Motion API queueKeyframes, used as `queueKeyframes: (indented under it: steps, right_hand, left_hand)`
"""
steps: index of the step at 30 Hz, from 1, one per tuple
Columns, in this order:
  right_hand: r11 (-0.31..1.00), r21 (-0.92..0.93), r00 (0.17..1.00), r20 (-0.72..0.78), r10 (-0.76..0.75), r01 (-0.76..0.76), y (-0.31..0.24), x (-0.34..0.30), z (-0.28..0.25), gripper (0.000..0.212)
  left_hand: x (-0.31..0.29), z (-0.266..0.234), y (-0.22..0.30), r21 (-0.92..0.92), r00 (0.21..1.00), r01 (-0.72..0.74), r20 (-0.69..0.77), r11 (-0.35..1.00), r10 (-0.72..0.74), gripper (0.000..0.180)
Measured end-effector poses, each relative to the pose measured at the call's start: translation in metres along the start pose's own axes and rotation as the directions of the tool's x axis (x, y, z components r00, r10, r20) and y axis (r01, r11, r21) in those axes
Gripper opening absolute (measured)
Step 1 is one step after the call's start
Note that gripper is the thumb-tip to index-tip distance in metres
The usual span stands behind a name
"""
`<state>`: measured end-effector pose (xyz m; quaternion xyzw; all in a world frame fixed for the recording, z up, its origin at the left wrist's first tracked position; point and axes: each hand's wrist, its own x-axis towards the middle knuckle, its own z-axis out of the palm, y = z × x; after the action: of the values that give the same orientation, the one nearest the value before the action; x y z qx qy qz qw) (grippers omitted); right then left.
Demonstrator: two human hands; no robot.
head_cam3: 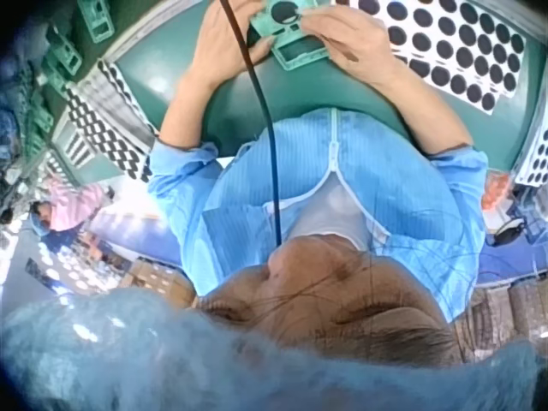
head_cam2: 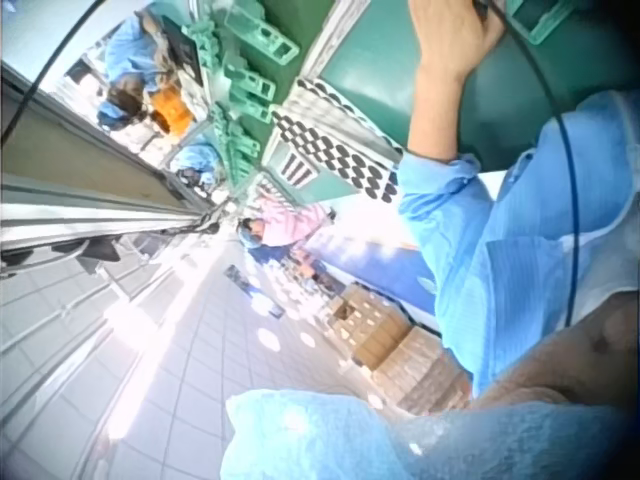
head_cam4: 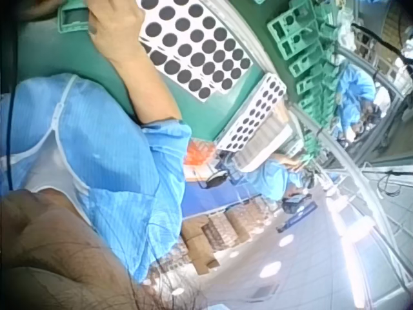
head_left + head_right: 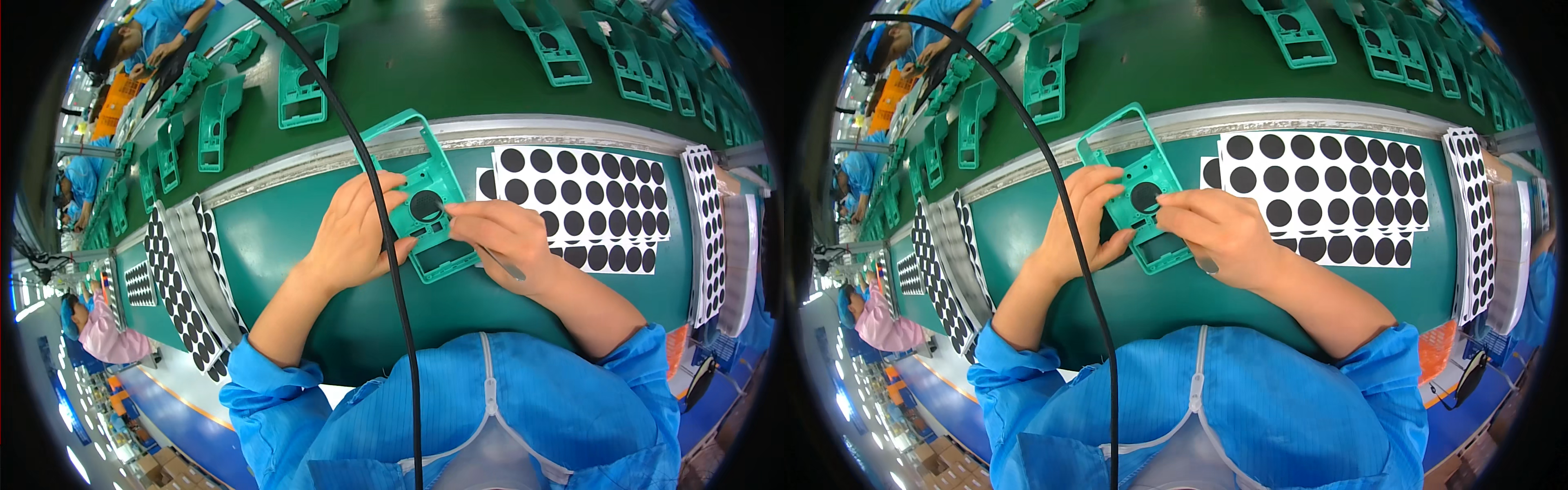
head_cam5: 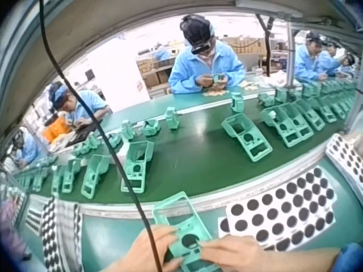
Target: The person applies black circular adhesive labels to the back of a green electronics housing using tweezers.
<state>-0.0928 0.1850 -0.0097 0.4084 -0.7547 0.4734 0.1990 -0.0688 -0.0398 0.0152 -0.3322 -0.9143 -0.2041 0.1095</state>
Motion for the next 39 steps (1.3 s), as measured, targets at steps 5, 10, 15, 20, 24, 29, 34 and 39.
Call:
queueKeyframes:
  steps: [5,10,15,20,24,29,34,39]
  right_hand:
    - [0.996,0.085,1.0,0.0,-0.022,0.022,0.002,0.001,0.004,0.023]
    - [0.995,0.081,0.997,-0.049,-0.051,0.055,0.003,-0.002,0.007,0.021]
    - [0.972,0.231,0.978,-0.187,0.088,-0.043,-0.015,0.005,-0.053,0.014]
    - [0.695,0.552,0.624,-0.356,0.696,-0.46,0.02,-0.017,-0.13,0.013]
    - [0.657,0.52,0.576,-0.337,0.745,-0.546,0.038,-0.038,-0.166,0.013]
    - [0.502,0.572,0.527,-0.137,0.838,-0.649,0.048,-0.078,-0.192,0.011]
    - [0.501,0.576,0.539,-0.12,0.834,-0.646,0.053,-0.085,-0.189,0.01]
    - [0.467,0.521,0.511,-0.067,0.857,-0.715,0.052,-0.083,-0.196,0.009]
  left_hand:
    - [-0.01,0.019,0.012,-0.016,0.942,0.249,-0.227,0.968,-0.246,0.062]
    - [0.001,0.031,0.021,-0.152,0.832,0.465,-0.262,0.872,-0.489,0.048]
    - [0.042,0.026,0.002,-0.121,0.82,0.451,-0.336,0.884,-0.464,0.038]
    - [0.128,0.02,-0.06,0.009,0.866,0.288,-0.43,0.958,-0.256,0.036]
    - [0.162,0.031,-0.098,0.214,0.89,0.366,-0.365,0.906,-0.273,0.039]
    - [0.174,0.058,0.033,0.036,0.998,0.016,-0.067,0.999,-0.014,0.04]
    - [0.14,0.1,0.12,-0.209,0.956,-0.25,0.098,0.945,0.275,0.052]
    - [0.138,0.114,0.128,-0.1,0.976,-0.171,0.12,0.98,0.182,0.054]
